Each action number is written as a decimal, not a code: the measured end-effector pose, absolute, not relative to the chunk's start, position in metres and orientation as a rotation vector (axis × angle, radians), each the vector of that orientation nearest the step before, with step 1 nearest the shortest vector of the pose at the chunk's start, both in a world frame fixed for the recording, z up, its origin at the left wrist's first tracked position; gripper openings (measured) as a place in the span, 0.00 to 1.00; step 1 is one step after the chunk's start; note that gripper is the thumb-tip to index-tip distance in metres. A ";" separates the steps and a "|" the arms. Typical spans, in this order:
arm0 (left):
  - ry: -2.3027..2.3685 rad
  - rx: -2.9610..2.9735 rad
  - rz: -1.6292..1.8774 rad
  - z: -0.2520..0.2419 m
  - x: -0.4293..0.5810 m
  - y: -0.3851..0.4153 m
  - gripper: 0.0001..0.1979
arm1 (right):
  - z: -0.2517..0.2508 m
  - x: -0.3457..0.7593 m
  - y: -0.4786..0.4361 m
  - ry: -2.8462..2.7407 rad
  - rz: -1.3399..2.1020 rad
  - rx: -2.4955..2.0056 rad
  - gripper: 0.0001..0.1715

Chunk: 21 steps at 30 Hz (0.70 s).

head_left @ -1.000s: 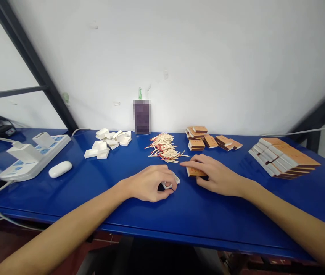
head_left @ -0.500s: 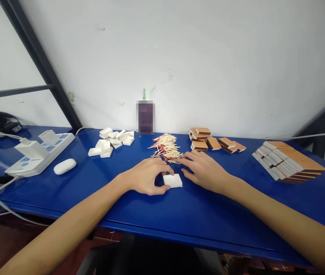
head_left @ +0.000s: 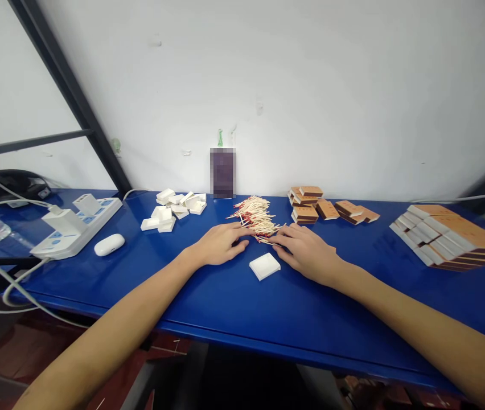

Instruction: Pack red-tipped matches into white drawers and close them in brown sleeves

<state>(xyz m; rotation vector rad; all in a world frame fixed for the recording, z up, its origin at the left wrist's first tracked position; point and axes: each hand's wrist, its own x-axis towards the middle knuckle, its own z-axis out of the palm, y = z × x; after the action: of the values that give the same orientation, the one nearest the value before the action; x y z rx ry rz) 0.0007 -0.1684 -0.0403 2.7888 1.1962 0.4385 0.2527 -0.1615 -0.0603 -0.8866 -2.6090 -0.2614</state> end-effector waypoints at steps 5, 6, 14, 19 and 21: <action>1.197 2.793 0.403 -0.038 0.003 -0.171 0.19 | -0.059 0.254 -0.165 -2.597 -0.114 -0.882 0.14; 1.186 2.780 0.420 -0.038 0.003 -0.171 0.18 | -0.058 0.255 -0.167 -2.588 -0.069 -0.880 0.13; 1.192 2.685 0.651 -0.044 0.002 -0.169 0.13 | -0.056 0.255 -0.172 -2.560 0.043 -0.875 0.13; 1.103 2.791 0.536 -0.042 0.001 -0.169 0.19 | -0.056 0.252 -0.170 -2.554 0.041 -0.884 0.13; 1.103 2.842 0.406 -0.041 0.002 -0.167 0.20 | -0.057 0.249 -0.170 -2.544 0.056 -0.856 0.12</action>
<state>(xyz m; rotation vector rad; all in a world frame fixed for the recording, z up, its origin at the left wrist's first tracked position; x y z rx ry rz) 0.0023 -0.1673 -0.0410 2.8416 1.1035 0.4061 0.2486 -0.1702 -0.0566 -0.8562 -2.5435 0.0556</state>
